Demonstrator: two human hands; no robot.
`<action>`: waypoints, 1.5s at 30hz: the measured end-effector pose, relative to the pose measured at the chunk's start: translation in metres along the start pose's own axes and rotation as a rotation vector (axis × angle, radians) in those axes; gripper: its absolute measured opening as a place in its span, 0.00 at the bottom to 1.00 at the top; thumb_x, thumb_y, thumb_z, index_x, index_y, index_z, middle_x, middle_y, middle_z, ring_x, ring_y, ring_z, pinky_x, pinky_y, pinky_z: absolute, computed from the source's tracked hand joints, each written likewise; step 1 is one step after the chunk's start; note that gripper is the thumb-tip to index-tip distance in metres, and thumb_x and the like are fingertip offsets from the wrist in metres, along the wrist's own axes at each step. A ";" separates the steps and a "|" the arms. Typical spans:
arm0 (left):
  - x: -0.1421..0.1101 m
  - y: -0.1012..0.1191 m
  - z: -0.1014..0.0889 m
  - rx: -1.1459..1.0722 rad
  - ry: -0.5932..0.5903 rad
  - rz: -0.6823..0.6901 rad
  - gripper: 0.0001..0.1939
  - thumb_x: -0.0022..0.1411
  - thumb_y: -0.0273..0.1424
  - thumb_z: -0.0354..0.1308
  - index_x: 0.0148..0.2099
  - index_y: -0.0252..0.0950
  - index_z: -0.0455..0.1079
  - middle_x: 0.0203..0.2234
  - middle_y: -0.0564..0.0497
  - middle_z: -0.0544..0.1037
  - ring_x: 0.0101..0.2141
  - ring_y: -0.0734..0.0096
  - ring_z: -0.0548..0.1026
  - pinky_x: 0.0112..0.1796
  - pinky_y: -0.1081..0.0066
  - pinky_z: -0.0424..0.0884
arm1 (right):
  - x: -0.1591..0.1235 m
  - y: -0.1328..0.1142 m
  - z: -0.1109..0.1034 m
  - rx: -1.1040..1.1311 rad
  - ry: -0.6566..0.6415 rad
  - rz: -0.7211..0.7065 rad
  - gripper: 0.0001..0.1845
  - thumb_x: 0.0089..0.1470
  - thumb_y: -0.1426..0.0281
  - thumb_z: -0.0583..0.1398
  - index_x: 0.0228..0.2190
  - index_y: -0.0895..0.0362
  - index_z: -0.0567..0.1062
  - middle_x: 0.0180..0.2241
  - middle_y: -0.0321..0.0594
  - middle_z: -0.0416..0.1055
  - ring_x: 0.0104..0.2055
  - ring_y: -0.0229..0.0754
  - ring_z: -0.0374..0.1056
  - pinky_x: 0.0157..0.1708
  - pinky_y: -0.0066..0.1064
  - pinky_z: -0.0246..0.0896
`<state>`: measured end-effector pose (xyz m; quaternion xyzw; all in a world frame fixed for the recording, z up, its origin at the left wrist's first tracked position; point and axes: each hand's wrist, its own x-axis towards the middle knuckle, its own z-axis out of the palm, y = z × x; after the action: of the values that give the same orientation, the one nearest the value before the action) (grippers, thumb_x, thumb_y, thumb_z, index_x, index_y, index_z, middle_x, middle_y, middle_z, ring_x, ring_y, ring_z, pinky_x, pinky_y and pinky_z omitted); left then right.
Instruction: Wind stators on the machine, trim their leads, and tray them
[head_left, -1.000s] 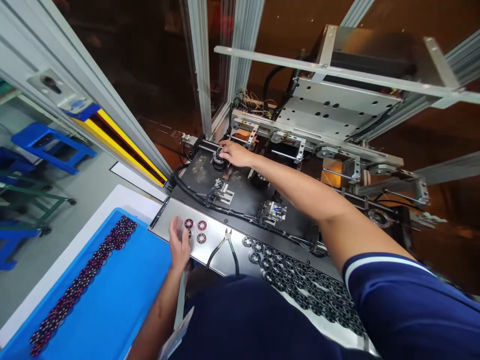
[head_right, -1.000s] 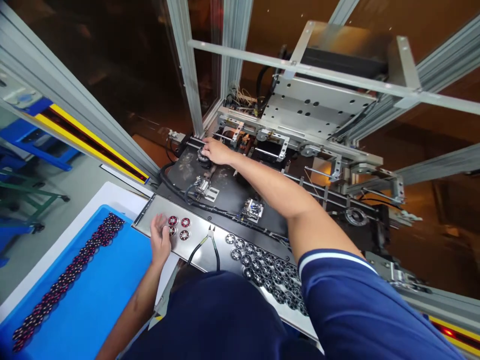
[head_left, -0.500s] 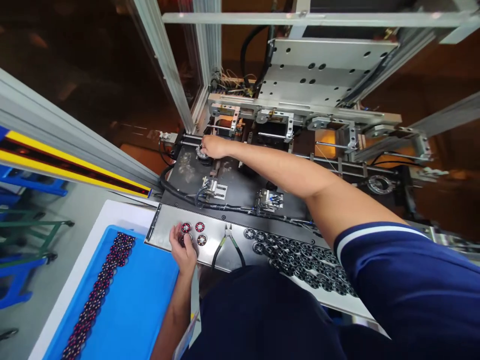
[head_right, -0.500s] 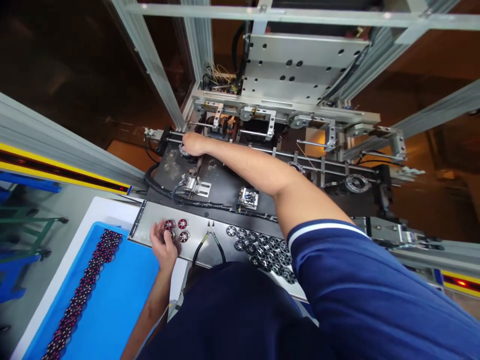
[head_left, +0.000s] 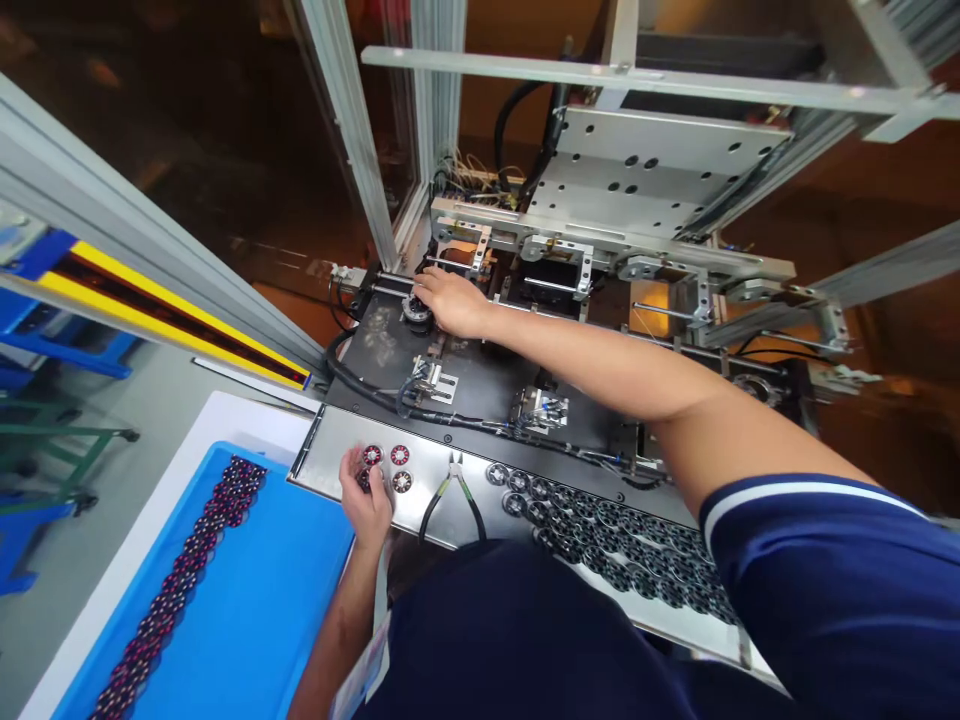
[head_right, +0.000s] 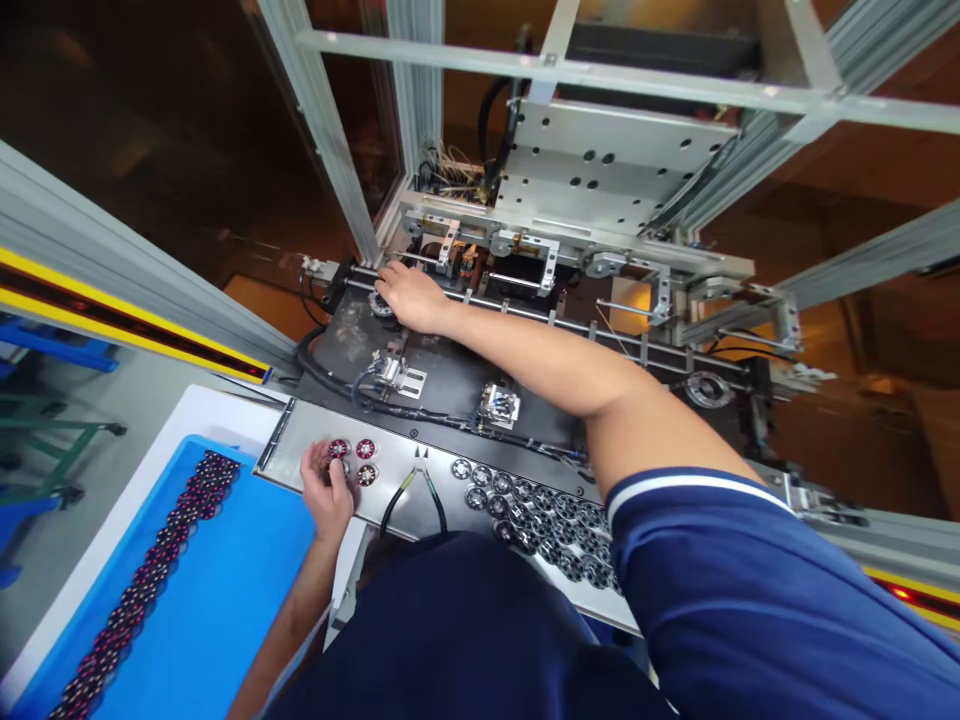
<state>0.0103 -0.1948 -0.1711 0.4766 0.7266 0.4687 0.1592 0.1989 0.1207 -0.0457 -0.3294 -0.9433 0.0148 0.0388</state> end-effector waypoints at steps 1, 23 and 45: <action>0.001 0.000 0.000 0.016 0.014 0.012 0.29 0.70 0.41 0.51 0.67 0.33 0.56 0.59 0.32 0.71 0.59 0.55 0.72 0.58 0.56 0.68 | -0.006 -0.001 0.000 -0.020 -0.003 -0.025 0.20 0.64 0.77 0.50 0.54 0.67 0.72 0.63 0.58 0.65 0.67 0.57 0.59 0.58 0.50 0.62; -0.068 0.091 0.058 0.155 -0.889 0.598 0.12 0.57 0.25 0.66 0.44 0.39 0.76 0.38 0.47 0.73 0.42 0.59 0.71 0.45 0.61 0.67 | -0.300 -0.146 -0.052 0.370 0.611 0.063 0.27 0.59 0.82 0.54 0.59 0.54 0.66 0.60 0.54 0.67 0.66 0.55 0.61 0.58 0.57 0.68; -0.066 0.188 -0.026 -0.642 -0.789 -0.050 0.22 0.64 0.51 0.58 0.47 0.39 0.63 0.31 0.50 0.78 0.31 0.69 0.79 0.36 0.68 0.75 | -0.293 -0.203 -0.058 0.667 0.721 0.108 0.10 0.62 0.67 0.62 0.45 0.56 0.77 0.35 0.44 0.76 0.37 0.45 0.70 0.37 0.41 0.72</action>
<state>0.1274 -0.2444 -0.0160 0.5268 0.4417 0.4485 0.5712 0.3062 -0.2207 0.0044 -0.3318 -0.7953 0.2029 0.4651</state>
